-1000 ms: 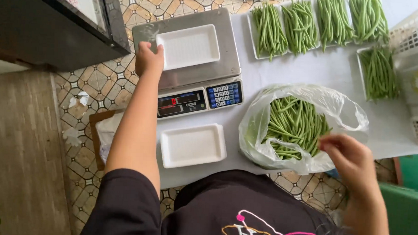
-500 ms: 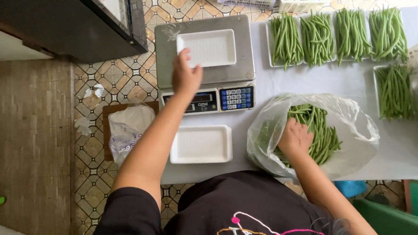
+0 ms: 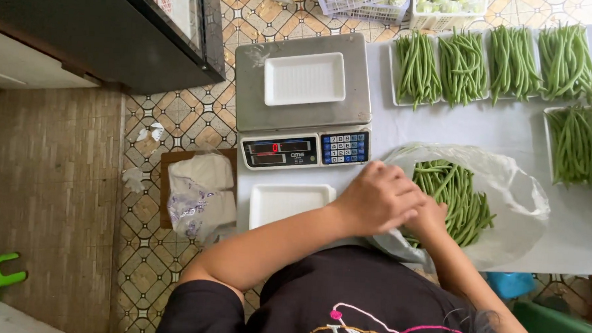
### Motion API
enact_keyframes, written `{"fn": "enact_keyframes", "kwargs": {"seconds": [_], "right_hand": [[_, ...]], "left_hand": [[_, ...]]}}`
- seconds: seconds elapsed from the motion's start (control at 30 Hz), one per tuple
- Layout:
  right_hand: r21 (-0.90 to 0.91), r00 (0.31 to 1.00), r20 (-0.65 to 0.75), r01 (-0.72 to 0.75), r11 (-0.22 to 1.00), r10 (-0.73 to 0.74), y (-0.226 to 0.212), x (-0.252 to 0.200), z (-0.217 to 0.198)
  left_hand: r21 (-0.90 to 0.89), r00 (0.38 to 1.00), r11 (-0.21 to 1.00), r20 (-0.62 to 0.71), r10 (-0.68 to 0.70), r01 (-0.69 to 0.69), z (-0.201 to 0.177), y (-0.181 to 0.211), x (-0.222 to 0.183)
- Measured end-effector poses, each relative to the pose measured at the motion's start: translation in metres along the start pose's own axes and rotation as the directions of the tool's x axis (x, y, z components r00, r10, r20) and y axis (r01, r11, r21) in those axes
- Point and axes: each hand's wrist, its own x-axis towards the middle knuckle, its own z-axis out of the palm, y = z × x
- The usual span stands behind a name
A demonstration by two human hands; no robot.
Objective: The person is sorting green beans from a large bag, weighing them on a digital scale, and arranging them into white foam trays for retail packaging.
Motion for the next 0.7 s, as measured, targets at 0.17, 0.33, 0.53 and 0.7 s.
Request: {"fn": "enact_keyframes", "kwargs": {"seconds": [0.17,0.33,0.53,0.7], "right_hand": [[0.494,0.981,-0.191,0.134,0.859,-0.043,0.023,-0.054,-0.034],[0.785,0.992,0.118,-0.073,0.615,-0.033,0.050,-0.100,-0.109],[0.861,0.947,-0.226,0.303,0.408,-0.227,0.111,-0.116,-0.112],[0.759,0.733,-0.610,0.649,0.042,-0.301,0.107,-0.130,-0.150]], "left_hand": [[0.193,0.981,0.964,0.028,-0.190,0.181,0.012,-0.032,-0.015],[0.144,0.900,0.939,0.271,-0.342,0.313,-0.028,-0.019,0.004],[0.062,0.966,0.969,0.090,-0.243,0.238,-0.032,-0.001,0.008],[-0.199,0.956,0.935,0.074,-0.284,0.294,-0.041,0.012,0.015]]}}
